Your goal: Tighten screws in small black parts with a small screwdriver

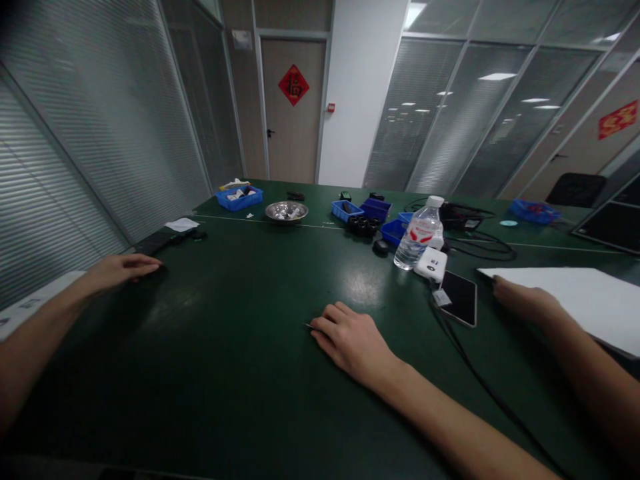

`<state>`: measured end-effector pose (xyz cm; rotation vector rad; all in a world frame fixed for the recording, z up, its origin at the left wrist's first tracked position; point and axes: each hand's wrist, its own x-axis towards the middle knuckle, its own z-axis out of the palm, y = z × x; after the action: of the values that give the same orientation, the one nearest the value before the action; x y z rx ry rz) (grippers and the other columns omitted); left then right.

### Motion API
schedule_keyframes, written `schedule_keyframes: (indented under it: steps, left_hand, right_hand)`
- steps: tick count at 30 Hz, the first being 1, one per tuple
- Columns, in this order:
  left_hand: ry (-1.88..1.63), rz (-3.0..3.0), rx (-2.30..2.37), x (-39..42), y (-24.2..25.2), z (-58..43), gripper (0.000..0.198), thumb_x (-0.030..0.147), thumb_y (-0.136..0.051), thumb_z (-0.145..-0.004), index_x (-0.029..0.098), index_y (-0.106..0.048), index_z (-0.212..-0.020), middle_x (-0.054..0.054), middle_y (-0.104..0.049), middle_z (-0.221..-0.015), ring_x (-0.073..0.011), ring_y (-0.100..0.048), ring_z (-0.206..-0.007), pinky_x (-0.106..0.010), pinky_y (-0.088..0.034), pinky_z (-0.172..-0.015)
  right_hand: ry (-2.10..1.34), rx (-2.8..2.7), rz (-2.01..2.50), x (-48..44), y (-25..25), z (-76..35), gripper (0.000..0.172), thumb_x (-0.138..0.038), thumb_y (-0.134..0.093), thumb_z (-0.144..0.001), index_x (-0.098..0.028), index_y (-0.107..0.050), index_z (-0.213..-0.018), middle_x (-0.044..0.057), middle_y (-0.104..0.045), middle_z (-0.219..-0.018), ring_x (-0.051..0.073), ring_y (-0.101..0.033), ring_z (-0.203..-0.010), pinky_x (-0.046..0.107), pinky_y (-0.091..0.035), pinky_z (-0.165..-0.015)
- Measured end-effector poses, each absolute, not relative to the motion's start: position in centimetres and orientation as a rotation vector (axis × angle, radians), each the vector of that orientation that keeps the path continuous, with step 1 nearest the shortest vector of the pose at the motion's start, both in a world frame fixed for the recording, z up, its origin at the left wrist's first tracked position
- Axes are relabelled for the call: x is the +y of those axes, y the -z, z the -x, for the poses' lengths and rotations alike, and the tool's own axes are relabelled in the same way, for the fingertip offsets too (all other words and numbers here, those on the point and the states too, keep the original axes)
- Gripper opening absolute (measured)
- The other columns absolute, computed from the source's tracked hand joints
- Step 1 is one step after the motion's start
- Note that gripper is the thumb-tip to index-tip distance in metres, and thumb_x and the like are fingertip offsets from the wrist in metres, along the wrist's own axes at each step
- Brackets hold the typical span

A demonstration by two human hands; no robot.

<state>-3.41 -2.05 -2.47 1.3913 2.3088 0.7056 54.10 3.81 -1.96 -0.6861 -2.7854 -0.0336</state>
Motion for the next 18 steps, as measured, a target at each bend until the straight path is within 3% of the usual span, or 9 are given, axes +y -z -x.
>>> schedule_keyframes:
  steps: [5,9,13,18]
  left_hand:
    - [-0.723,-1.319,2.241,-2.18,2.53,3.71,0.077,0.072,-0.073,-0.06,0.017,-0.073,-0.114,-0.012,-0.075,-0.112,-0.0269,-0.068,-0.095,-0.031,-0.054,-0.073]
    - [-0.636,-1.418,2.196,-2.06,2.61,3.95,0.077,0.074,-0.069,-0.065,0.019,-0.072,-0.118,-0.01,-0.075,-0.111,-0.0268,-0.069,-0.094,-0.031,-0.054,-0.072]
    - [-0.446,-1.492,2.32,-1.99,2.36,3.97,0.064,0.069,-0.065,-0.075,0.021,-0.072,-0.117,-0.007,-0.077,-0.102,-0.0249,-0.07,-0.087,-0.033,-0.052,-0.08]
    - [-0.366,-1.588,2.45,-2.23,2.04,4.4,0.049,0.063,-0.065,-0.079,0.026,-0.076,-0.109,-0.004,-0.076,-0.112,-0.0275,-0.069,-0.103,-0.036,-0.047,-0.092]
  right_hand:
    - [0.04,-2.773,0.677,3.94,2.21,-54.12,0.025,-0.032,-0.05,-0.103,-0.024,-0.067,-0.118,0.006,-0.066,-0.102,0.017,-0.06,-0.088,0.027,-0.048,-0.069]
    - [0.029,-2.779,0.692,3.96,2.21,-54.13,0.024,-0.032,-0.05,-0.103,-0.025,-0.067,-0.119,0.006,-0.066,-0.103,0.017,-0.06,-0.089,0.027,-0.048,-0.069]
    - [0.021,-2.793,0.709,3.92,2.14,-54.14,0.025,-0.033,-0.049,-0.103,-0.025,-0.067,-0.12,0.006,-0.065,-0.105,0.017,-0.06,-0.091,0.027,-0.047,-0.068]
    - [0.028,-2.786,0.695,3.86,2.15,-54.17,0.026,-0.033,-0.048,-0.103,-0.024,-0.068,-0.119,0.006,-0.066,-0.103,0.017,-0.06,-0.089,0.028,-0.047,-0.068]
